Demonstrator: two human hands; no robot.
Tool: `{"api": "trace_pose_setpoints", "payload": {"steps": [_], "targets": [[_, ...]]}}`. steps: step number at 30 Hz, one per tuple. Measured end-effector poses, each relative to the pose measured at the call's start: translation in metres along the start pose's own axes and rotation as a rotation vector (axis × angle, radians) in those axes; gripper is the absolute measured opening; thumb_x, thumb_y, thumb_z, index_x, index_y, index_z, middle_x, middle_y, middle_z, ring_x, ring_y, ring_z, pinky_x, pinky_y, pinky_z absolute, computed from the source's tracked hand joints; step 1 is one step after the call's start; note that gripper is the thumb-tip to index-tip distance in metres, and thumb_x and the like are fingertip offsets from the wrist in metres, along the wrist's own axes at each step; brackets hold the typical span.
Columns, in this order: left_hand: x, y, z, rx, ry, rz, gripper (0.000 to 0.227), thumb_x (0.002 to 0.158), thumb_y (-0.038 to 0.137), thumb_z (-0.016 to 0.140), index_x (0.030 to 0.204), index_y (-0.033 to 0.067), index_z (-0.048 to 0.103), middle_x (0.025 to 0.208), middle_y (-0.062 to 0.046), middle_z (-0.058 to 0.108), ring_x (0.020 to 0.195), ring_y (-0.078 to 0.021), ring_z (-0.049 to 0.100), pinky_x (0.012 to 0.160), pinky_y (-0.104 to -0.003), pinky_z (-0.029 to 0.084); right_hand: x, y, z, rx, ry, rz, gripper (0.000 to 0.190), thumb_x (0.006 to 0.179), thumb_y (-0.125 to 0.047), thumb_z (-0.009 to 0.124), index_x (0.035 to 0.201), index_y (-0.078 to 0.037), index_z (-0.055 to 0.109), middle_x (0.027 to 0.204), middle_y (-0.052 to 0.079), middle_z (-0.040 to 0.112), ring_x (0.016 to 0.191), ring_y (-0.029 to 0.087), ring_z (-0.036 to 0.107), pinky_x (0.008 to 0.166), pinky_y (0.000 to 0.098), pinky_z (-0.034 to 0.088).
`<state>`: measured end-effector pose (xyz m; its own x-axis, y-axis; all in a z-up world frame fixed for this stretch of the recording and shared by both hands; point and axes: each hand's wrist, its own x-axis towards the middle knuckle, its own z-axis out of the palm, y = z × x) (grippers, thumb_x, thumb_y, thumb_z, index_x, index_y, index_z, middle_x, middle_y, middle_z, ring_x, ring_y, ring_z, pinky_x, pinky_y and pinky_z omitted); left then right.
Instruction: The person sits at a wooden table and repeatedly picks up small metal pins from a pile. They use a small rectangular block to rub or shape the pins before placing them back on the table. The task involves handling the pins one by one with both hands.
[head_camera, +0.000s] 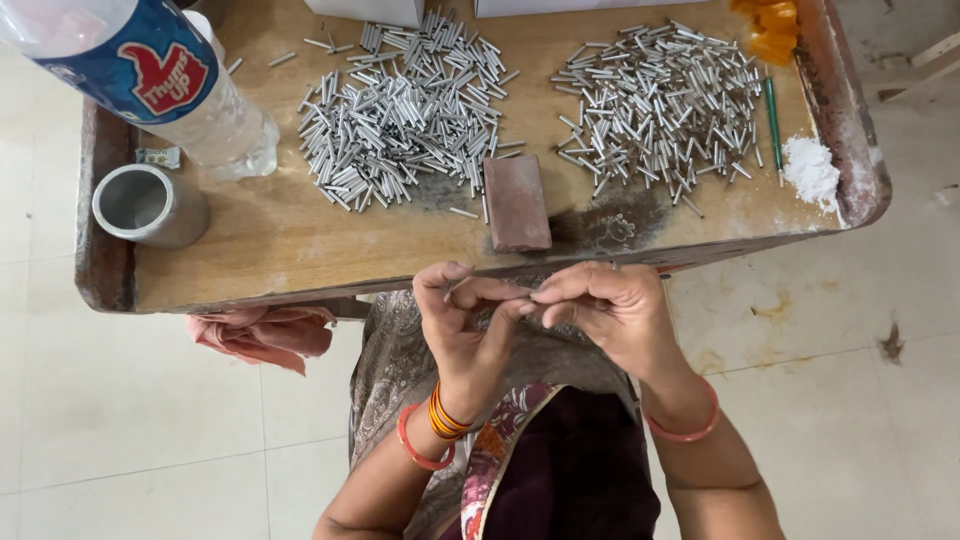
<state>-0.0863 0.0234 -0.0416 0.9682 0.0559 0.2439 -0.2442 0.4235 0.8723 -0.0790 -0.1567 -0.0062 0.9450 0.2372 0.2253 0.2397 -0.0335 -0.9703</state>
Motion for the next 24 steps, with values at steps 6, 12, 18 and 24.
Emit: {"api": "trace_pose_setpoints", "payload": {"steps": [6,12,18,24], "targets": [[-0.002,0.001,0.002,0.005,-0.017,0.054,0.054,0.094,-0.018,0.068,0.126,0.0077,0.032,0.101,-0.012,0.070,0.093,-0.0162,0.070,0.087,-0.027,0.058,0.006,-0.006,-0.006,0.043,-0.076,-0.059,0.012,0.091,0.007,0.073,0.102,0.002,0.075,0.099,0.011,0.077,0.084,0.013,0.075,0.074,0.0244,0.062],[0.005,-0.002,0.002,-0.183,0.034,-0.064,0.052,0.093,-0.015,0.069,0.127,0.0082,0.037,0.099,-0.009,0.068,0.092,-0.0144,0.066,0.086,-0.026,0.055,0.004,-0.025,0.027,-0.538,0.199,-0.205,0.030,0.082,-0.014,0.086,0.108,-0.002,0.076,0.101,0.011,0.076,0.089,0.020,0.076,0.079,0.0303,0.061],[0.010,-0.008,-0.009,-0.329,0.025,-0.151,0.051,0.095,-0.011,0.070,0.130,0.0086,0.039,0.096,-0.007,0.067,0.088,-0.0129,0.064,0.083,-0.025,0.054,-0.004,-0.006,0.044,-0.749,0.184,-0.436,0.039,0.097,-0.014,0.070,0.132,0.003,0.065,0.146,0.017,0.058,0.142,0.047,0.051,0.122,0.0519,0.043],[0.002,-0.004,-0.001,-0.264,-0.013,-0.200,0.042,0.099,-0.008,0.068,0.126,0.0075,0.039,0.094,-0.007,0.067,0.084,-0.0138,0.066,0.078,-0.027,0.057,-0.011,-0.010,0.014,-0.938,0.194,-0.456,0.025,0.095,-0.010,0.074,0.120,-0.016,0.076,0.139,0.001,0.066,0.139,0.029,0.059,0.121,0.0464,0.046]]}}
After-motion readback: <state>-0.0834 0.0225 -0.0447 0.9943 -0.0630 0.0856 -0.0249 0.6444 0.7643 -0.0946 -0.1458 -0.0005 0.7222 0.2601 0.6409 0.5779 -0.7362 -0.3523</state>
